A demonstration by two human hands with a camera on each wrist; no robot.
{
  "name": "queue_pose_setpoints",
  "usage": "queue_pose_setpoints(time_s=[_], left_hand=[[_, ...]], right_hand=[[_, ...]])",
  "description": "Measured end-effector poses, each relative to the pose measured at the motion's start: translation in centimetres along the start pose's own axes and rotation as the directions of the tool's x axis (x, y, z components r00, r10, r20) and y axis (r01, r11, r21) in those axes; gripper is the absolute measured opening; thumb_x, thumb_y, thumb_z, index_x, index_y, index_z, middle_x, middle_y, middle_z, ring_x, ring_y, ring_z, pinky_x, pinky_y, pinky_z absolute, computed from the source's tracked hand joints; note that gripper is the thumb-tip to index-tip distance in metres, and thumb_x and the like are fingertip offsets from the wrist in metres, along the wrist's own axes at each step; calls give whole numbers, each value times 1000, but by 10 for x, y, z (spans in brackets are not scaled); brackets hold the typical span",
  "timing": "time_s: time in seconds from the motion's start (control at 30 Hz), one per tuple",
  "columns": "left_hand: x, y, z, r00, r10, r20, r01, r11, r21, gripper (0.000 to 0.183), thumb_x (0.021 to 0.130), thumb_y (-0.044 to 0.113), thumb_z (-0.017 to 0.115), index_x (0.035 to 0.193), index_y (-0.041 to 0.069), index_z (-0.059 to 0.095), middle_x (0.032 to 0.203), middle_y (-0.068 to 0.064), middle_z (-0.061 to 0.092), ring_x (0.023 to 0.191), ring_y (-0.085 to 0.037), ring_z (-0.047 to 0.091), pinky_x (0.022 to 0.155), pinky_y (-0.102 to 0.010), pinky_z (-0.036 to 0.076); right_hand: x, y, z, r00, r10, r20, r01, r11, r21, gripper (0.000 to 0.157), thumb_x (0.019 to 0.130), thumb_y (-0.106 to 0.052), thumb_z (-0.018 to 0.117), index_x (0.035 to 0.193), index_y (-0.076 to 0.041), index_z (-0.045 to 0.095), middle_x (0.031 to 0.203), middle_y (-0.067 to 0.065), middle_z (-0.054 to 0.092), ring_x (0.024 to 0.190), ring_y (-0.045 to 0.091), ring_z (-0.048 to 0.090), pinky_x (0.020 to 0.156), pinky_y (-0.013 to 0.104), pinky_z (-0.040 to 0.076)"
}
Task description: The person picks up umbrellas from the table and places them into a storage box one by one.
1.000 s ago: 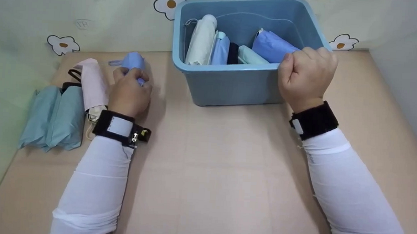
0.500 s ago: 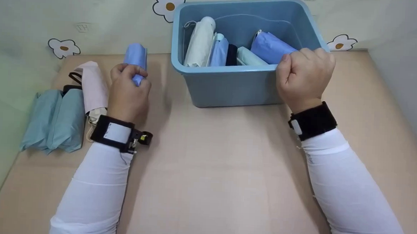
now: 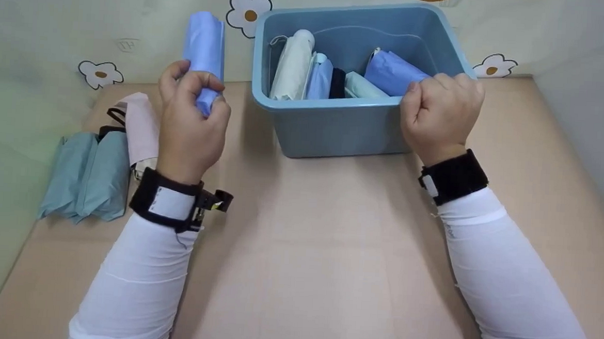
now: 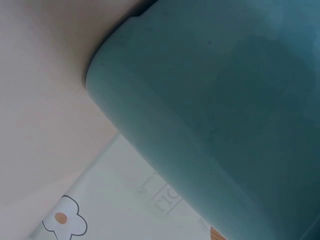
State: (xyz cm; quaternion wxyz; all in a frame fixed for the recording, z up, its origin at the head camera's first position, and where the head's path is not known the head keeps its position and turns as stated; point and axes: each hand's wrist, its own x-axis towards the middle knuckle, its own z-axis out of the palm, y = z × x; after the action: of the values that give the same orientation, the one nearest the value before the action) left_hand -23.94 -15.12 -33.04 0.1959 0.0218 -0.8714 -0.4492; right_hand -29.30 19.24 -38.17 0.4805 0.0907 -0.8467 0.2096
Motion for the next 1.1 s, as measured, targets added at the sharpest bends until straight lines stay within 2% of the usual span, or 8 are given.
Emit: queue_pose_setpoints(time_s=[0.17,0.27,0.37,0.57,0.67,0.8,0.93,1.1], left_hand=[[-1,30,9,990,138,35,-136,989,-50,14,94,7,60,107,6,65,165,-11,28,147,-35,40,112,-45,49],[4,46,21,970,224,97,-220,974,-53,13,92,7,63,105,6,67,166,-11,27,150,-34,37,114,-44,48],[14,58,37,951,253,178,-253,967,-22,14,94,9,62,108,9,67,167,-10,27,150,-33,38,115,-41,48],[32,69,67,939,180,292,-243,950,197,17,98,17,59,112,19,69,166,-8,33,137,-37,49,109,-44,50],[36,76,73,934,139,330,-246,919,308,20,99,21,58,115,22,70,166,-7,35,130,-38,51,105,-46,52],[39,84,77,918,66,390,-227,895,384,25,102,23,55,122,25,70,169,-7,30,130,-38,51,104,-47,54],[44,91,78,885,-20,465,-213,871,443,30,105,26,52,130,27,68,172,-5,23,134,-39,47,106,-47,53],[49,92,77,808,-55,586,-291,828,479,40,111,39,43,144,28,63,176,-4,18,143,-43,43,115,-50,45]], right_hand=[[1,0,-1,1000,-9,1,9,1000,-7,51,97,-31,39,57,-1,46,56,17,46,63,41,42,68,54,31],[1,1,-2,1000,-8,0,8,1000,-4,51,97,-32,40,57,-1,47,56,17,46,63,41,42,69,54,30],[1,1,-1,1000,-2,2,2,1000,-1,51,97,-32,40,57,-1,47,57,17,46,63,41,43,69,55,30],[0,2,-1,1000,-9,12,9,1000,0,51,97,-33,41,58,-1,47,58,18,48,64,42,44,69,56,32],[2,2,-2,1000,-12,7,12,1000,-1,51,97,-33,41,58,-1,47,58,18,48,64,42,44,69,56,32],[3,2,-4,1000,-9,5,9,1000,2,51,97,-34,40,58,-1,47,57,18,46,64,42,43,70,56,32],[3,0,-4,1000,1,26,-1,1000,6,52,97,-34,40,58,-1,48,57,17,46,64,41,43,70,55,31],[1,-1,-3,999,2,34,-2,1000,5,52,97,-34,40,58,-1,48,57,18,46,64,41,43,70,55,31]])
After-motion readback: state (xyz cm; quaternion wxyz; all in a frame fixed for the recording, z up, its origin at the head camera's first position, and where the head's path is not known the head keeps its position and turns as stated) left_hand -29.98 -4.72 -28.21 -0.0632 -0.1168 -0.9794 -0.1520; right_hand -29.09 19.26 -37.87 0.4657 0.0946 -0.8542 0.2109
